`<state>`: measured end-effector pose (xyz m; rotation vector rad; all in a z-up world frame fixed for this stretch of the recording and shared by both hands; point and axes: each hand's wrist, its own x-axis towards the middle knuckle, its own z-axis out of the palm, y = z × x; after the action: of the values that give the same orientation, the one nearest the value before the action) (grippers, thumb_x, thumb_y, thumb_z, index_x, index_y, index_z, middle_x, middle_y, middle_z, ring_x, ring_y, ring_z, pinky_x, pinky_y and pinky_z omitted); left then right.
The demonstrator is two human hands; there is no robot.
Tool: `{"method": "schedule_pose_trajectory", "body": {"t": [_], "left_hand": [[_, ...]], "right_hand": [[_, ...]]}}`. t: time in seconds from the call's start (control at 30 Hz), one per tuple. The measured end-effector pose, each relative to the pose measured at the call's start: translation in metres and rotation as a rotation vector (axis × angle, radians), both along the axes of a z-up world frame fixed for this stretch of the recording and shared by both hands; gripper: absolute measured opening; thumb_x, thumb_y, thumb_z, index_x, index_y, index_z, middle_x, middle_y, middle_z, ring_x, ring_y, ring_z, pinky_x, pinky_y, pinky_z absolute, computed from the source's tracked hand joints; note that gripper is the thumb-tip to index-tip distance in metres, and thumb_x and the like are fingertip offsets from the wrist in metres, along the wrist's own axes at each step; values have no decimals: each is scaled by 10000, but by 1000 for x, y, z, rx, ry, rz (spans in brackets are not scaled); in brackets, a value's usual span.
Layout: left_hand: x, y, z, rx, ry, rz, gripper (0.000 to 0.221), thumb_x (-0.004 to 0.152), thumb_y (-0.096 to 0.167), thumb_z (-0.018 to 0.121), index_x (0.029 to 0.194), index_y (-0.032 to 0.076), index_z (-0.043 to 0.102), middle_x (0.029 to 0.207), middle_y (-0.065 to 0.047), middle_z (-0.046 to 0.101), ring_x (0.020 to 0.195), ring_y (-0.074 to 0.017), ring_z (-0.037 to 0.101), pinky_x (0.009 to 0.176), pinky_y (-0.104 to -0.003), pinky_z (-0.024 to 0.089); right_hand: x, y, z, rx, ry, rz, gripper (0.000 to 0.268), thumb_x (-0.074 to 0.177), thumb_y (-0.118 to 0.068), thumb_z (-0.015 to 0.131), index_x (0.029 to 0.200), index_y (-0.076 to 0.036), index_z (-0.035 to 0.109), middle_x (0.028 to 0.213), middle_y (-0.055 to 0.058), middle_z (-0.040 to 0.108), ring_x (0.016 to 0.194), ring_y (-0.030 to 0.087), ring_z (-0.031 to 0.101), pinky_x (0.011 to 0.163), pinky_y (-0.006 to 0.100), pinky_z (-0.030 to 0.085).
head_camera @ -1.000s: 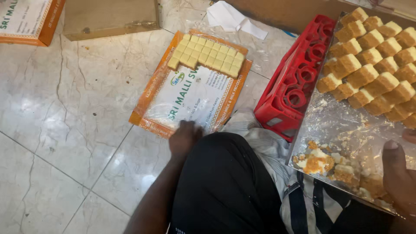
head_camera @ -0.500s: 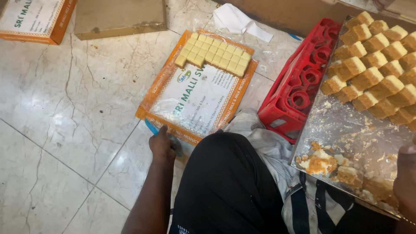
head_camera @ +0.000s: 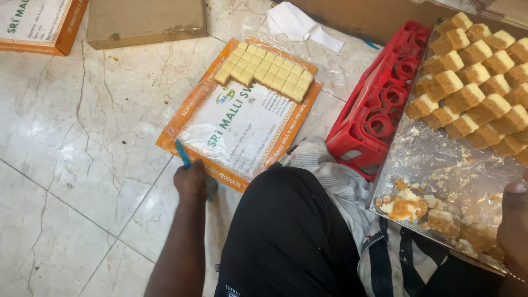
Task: The person picks up individual square sweets from a plastic sheet by hand and arranges them in neat rows and layers within a metal tray.
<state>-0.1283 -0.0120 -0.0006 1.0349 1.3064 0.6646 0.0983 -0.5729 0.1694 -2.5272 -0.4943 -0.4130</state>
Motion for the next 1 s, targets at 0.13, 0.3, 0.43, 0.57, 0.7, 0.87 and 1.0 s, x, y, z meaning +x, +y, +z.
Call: {"method": "schedule_pose_trajectory", "body": {"t": [0.13,0.3,0.43,0.57,0.7,0.87,1.0], "left_hand": [[-52,14,-4,-31,52,-32,206,812,137,720,853,-52,649,712,-75,611,560,-173,540,506,-337,423],[-109,18,2,484,572,-171,337,930,277,768,902,-48,683,791,-145,669,711,-276,653,692,-402,498],[-98,7,33,1209,672,-190,238,1062,176,599,1186,-24,631,999,-251,638,811,-442,639,677,-515,503],[-16,-23,51,1152,489,-591,137,1014,192,594,1064,81,657,893,-196,682,715,-443,659,640,-537,526],[63,-54,56,1011,462,-908,235,1020,274,520,1148,94,599,847,-207,720,740,-442,688,670,-570,530],[110,-60,38,1008,581,-1130,144,985,164,488,999,36,552,889,-210,730,766,-418,712,665,-560,543],[112,-60,21,1094,542,-1125,130,970,141,488,993,33,557,866,-194,723,753,-396,717,635,-535,553]], "right_hand": [[-15,23,16,29,2,29,205,1038,-119,580,1195,6,534,1200,167,619,1077,239,668,810,320,512],[-45,66,53,112,3,85,199,1015,-100,578,1181,-2,532,1196,165,623,1083,239,676,794,318,515],[-87,111,85,328,79,198,196,997,-85,577,1171,-8,530,1192,164,626,1088,239,683,781,317,518],[-117,166,91,745,308,478,177,1012,-33,616,1179,-13,563,1172,162,637,1097,239,675,901,348,526],[-107,240,68,1384,658,636,175,1079,52,600,1248,10,619,1196,195,682,1133,284,662,1095,451,525],[-60,308,34,1534,960,470,244,992,-45,590,1236,-40,581,1225,141,674,1174,287,672,1030,423,545],[-30,342,-20,1410,1025,225,238,983,-77,614,1215,-52,568,1197,115,678,1108,236,664,967,389,544]]}}
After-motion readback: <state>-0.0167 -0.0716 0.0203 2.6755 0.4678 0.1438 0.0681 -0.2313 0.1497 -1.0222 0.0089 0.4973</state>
